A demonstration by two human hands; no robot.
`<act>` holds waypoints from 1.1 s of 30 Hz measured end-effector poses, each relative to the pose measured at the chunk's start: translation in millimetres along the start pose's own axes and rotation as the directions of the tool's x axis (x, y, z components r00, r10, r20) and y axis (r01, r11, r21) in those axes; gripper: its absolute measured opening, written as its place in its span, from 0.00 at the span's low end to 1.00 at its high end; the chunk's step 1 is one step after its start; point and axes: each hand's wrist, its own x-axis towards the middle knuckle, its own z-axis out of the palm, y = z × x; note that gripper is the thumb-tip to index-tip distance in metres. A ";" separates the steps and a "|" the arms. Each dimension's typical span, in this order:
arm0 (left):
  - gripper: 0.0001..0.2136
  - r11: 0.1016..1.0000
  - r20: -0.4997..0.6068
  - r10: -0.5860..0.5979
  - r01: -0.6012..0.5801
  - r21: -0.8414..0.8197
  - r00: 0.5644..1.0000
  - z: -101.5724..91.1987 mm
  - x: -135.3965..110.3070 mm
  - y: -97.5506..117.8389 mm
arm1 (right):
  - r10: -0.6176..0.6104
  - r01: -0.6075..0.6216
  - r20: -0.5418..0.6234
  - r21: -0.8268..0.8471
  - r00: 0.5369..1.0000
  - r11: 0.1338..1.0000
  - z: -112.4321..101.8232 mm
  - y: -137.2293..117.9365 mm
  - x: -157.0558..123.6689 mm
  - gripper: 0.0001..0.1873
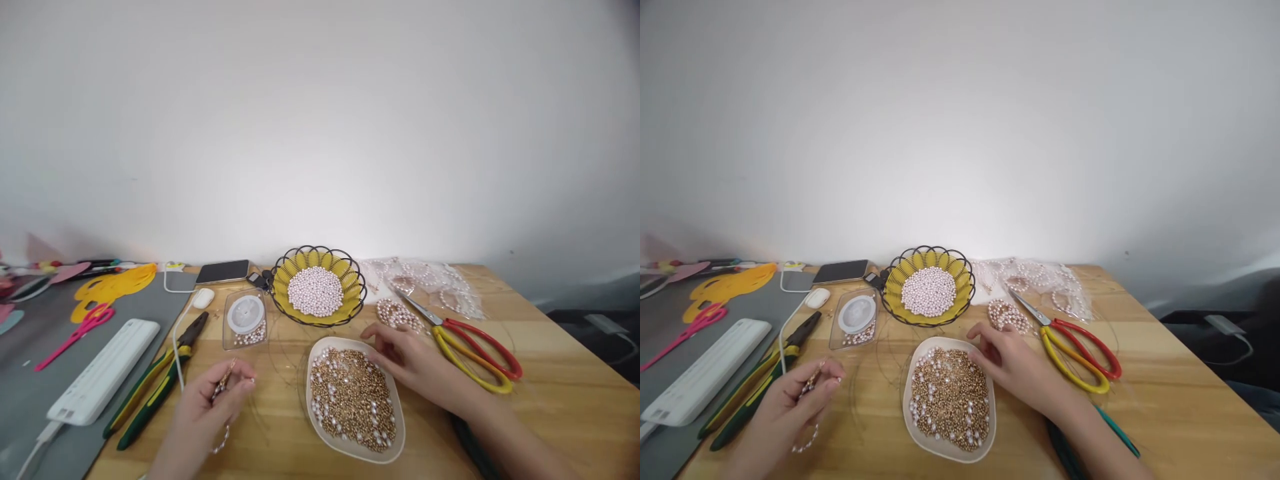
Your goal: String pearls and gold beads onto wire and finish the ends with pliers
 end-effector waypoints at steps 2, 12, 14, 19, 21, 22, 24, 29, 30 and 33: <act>0.19 0.995 -0.027 -0.085 0.084 -0.054 0.996 -0.8 -7.6 -19.5 | -0.013 0.011 0.050 0.036 0.999 0.999 3.9 -4.2 1.2 0.09; 0.28 0.989 -0.024 -0.103 0.100 -0.105 0.994 4.3 -9.9 -60.0 | 0.108 -0.108 0.005 0.095 0.994 0.990 -1.1 37.0 11.2 0.11; 0.28 0.992 -0.009 -0.087 0.086 -0.090 0.996 5.2 -8.9 -60.9 | 0.136 -0.130 -0.055 0.090 0.989 0.987 -5.4 43.1 11.0 0.11; 0.23 0.998 0.007 -0.048 0.048 -0.036 0.999 8.5 -13.6 -61.1 | 0.168 -0.159 -0.211 0.056 0.963 0.986 -18.9 33.3 9.6 0.12; 0.21 0.999 0.011 -0.037 0.037 -0.020 0.999 8.8 -14.7 -61.7 | 0.134 -0.128 -0.220 0.043 0.966 0.991 -23.2 13.5 9.5 0.13; 0.20 1.000 0.015 -0.027 0.027 -0.007 1.000 8.5 -14.3 -62.4 | 0.103 -0.097 -0.203 0.042 0.974 0.994 -24.0 0.5 9.8 0.14; 0.19 0.999 0.056 0.005 -0.008 0.045 0.998 7.6 -12.0 -64.1 | 0.012 -0.007 -0.114 0.044 0.993 0.999 -21.9 -28.7 10.8 0.15; 0.18 0.989 0.118 0.042 -0.058 0.136 0.992 7.0 -6.3 -65.7 | -0.195 0.193 0.092 0.037 0.976 0.981 4.3 -83.4 18.7 0.11; 0.17 0.989 0.107 0.040 -0.055 0.140 0.993 7.6 -6.3 -64.9 | -0.214 0.213 0.112 0.024 0.970 0.977 11.4 -87.9 21.5 0.11; 0.17 0.986 0.099 0.040 -0.055 0.155 0.994 9.5 -7.3 -61.8 | -0.228 0.236 0.138 -0.041 0.964 0.971 31.2 -93.0 31.4 0.09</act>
